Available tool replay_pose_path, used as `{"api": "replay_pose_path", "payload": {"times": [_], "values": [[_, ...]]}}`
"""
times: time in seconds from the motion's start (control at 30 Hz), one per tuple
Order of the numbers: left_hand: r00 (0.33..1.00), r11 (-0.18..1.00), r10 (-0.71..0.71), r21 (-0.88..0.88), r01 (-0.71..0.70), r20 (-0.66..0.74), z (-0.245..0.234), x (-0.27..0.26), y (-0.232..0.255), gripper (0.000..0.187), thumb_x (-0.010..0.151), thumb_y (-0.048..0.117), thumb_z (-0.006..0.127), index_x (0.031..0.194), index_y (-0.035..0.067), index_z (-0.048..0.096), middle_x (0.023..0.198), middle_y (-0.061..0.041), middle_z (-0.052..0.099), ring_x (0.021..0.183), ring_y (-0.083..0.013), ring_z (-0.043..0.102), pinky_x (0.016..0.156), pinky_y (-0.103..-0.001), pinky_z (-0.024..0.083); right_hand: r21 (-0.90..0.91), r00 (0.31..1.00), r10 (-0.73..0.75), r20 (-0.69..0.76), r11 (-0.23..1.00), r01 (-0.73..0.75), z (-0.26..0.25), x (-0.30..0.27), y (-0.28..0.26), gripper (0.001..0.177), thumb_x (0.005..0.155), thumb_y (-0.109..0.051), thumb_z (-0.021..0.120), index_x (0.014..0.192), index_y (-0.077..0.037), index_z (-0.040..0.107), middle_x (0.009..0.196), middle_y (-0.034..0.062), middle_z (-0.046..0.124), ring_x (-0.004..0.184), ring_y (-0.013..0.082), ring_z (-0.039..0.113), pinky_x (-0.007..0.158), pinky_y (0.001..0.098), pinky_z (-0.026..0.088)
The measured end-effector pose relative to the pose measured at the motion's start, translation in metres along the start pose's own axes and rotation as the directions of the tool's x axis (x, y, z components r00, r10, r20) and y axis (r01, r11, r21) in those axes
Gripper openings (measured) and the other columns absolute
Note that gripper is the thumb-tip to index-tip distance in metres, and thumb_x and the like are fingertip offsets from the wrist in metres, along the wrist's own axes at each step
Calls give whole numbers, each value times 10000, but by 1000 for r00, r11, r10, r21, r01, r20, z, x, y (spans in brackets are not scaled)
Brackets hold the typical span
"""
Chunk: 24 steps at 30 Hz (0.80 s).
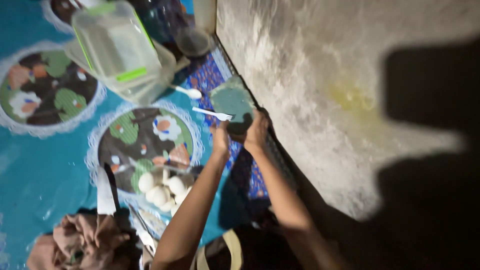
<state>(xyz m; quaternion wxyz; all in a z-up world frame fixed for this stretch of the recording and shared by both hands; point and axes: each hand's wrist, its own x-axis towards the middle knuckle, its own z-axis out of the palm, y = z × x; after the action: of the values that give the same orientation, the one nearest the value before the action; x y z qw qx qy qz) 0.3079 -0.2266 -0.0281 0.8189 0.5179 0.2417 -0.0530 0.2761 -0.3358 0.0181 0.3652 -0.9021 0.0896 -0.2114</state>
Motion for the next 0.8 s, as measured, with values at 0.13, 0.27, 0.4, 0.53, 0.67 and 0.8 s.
{"api": "replay_pose_path", "payload": {"times": [0.13,0.27,0.4,0.53,0.67,0.8], "values": [[991,994,-92,-42,96,99,-16,-118,5,838,937,333,632,1544,42,133,1505,-195,396,1355,-263,433,1137,-399,330,-8,996,88,-19,996,-88,-56,-73,-3,1269,379,-312,996,1449,-27,374,1428,281,445,1331,446,426,1104,507,395],[978,991,-133,-13,137,163,-43,-188,-21,801,878,264,631,1517,43,202,1443,-216,448,1326,-312,463,1148,-443,343,-99,995,101,-17,990,-103,-96,-136,-7,1201,478,-389,1011,1436,-24,385,1408,279,471,1328,454,436,1111,536,370],[966,981,-196,36,192,167,-68,-229,-49,767,918,256,612,1512,75,160,1505,-110,393,1412,-231,361,1160,-383,260,-82,997,-42,-63,996,37,-107,-181,3,1152,562,-433,1001,1434,-10,378,1415,282,470,1349,460,419,1140,549,347],[960,970,-243,46,238,140,-75,-239,-58,764,879,248,611,1500,63,207,1409,-224,474,1325,-325,457,1122,-412,349,-83,999,-37,-16,996,35,-114,-202,0,1159,566,-438,993,1441,-3,369,1423,286,464,1356,462,406,1149,556,334],[952,976,-219,62,211,215,-93,-228,-88,703,916,167,601,1496,18,233,1490,-247,445,1380,-344,434,1145,-431,357,-133,996,-24,85,991,35,-121,-203,-11,1149,603,-356,955,1488,6,317,1475,327,405,1396,493,346,1168,570,290],[947,992,-44,127,3,319,-106,-225,-64,633,921,81,604,1463,3,286,1502,-218,428,1432,-292,404,1154,-404,361,-186,973,-91,210,974,131,-138,-170,-53,850,739,-222,863,1465,-81,444,1516,304,366,1438,492,289,1182,582,232]]}}
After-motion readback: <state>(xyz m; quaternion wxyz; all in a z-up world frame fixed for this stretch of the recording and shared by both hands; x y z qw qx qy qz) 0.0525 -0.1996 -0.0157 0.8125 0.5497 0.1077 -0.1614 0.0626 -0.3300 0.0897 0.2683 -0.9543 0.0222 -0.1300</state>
